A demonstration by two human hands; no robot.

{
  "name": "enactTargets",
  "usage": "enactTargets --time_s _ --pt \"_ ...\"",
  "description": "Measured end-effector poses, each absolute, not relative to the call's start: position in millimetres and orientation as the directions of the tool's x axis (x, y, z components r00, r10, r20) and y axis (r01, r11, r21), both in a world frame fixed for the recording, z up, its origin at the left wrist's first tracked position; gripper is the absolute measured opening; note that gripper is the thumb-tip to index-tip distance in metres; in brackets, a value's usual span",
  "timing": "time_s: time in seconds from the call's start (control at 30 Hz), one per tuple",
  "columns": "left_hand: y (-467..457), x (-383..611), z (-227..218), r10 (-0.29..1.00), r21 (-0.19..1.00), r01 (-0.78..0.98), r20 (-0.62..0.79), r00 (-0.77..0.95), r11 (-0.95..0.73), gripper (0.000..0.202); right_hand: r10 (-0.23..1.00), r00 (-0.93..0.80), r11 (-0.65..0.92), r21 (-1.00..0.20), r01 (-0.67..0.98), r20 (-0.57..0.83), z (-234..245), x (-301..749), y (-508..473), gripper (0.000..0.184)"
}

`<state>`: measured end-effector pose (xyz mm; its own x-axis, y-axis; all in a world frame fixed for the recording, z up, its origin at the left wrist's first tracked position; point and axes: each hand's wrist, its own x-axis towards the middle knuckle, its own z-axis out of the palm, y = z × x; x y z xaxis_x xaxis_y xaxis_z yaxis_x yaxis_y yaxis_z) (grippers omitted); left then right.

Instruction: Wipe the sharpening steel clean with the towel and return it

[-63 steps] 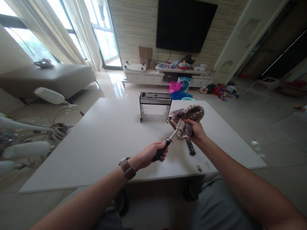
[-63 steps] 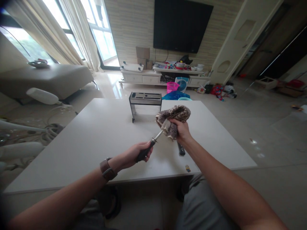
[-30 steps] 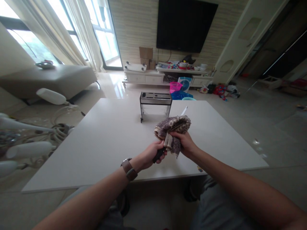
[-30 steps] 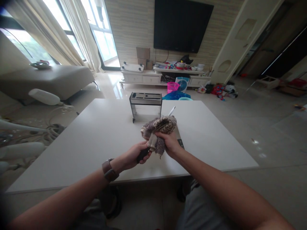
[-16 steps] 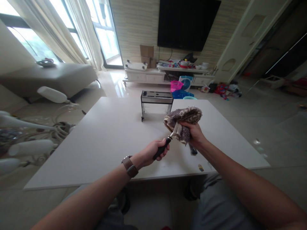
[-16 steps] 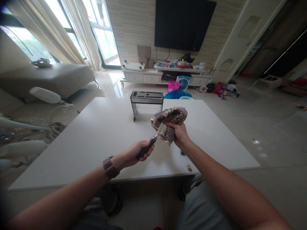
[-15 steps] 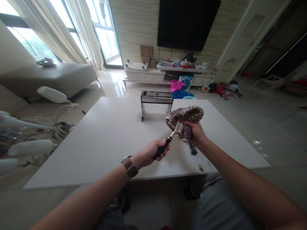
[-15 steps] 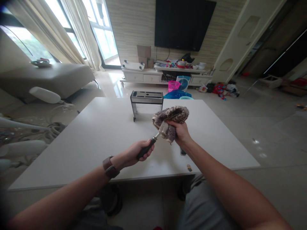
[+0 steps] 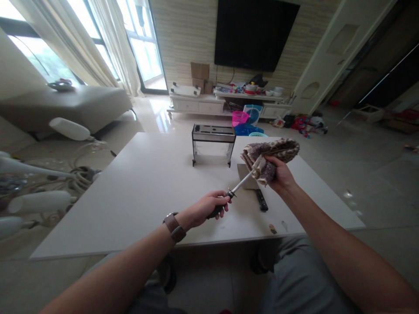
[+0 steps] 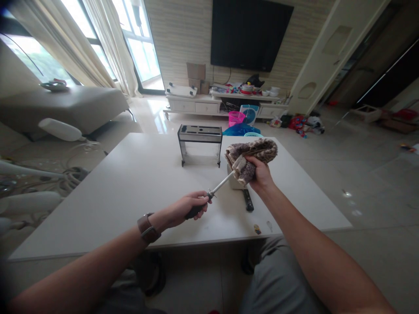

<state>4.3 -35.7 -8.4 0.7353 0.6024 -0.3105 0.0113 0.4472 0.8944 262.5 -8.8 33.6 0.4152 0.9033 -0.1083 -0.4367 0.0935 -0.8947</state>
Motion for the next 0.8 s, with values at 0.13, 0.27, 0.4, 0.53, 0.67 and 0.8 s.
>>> enactTargets --time_s 0.13,0.27,0.4,0.53,0.67,0.8 --pt "-36.2 7.2 -9.0 0.62 0.901 -0.015 -0.286 0.73 0.434 0.027 0.91 0.365 0.018 -0.859 -0.512 -0.198 32.1 253.4 -14.2 0.024" --pt "-37.7 11.8 -7.5 0.659 0.902 -0.064 -0.263 0.704 0.428 0.027 0.916 0.338 -0.012 -0.859 -0.512 -0.214 27.5 230.0 -25.8 0.024" --pt "-38.6 15.1 -6.6 0.67 0.88 -0.106 -0.27 0.691 0.464 0.027 0.939 0.27 -0.057 -0.87 -0.489 -0.213 21.7 200.8 -41.2 0.027" --pt "-39.5 16.2 -7.2 0.685 0.857 -0.139 -0.288 0.669 0.496 0.026 0.95 0.231 -0.09 -0.893 -0.44 -0.21 14.0 184.7 -50.1 0.031" --pt "-40.4 15.5 -5.4 0.657 0.833 -0.126 -0.321 0.682 0.538 0.021 0.933 0.248 -0.129 -0.888 -0.442 -0.26 8.2 181.3 -51.6 0.031" --pt "-40.7 14.6 -2.2 0.597 0.791 -0.088 -0.378 0.707 0.605 0.013 0.925 0.248 -0.153 -0.882 -0.446 -0.287 6.6 180.2 -52.5 0.031"
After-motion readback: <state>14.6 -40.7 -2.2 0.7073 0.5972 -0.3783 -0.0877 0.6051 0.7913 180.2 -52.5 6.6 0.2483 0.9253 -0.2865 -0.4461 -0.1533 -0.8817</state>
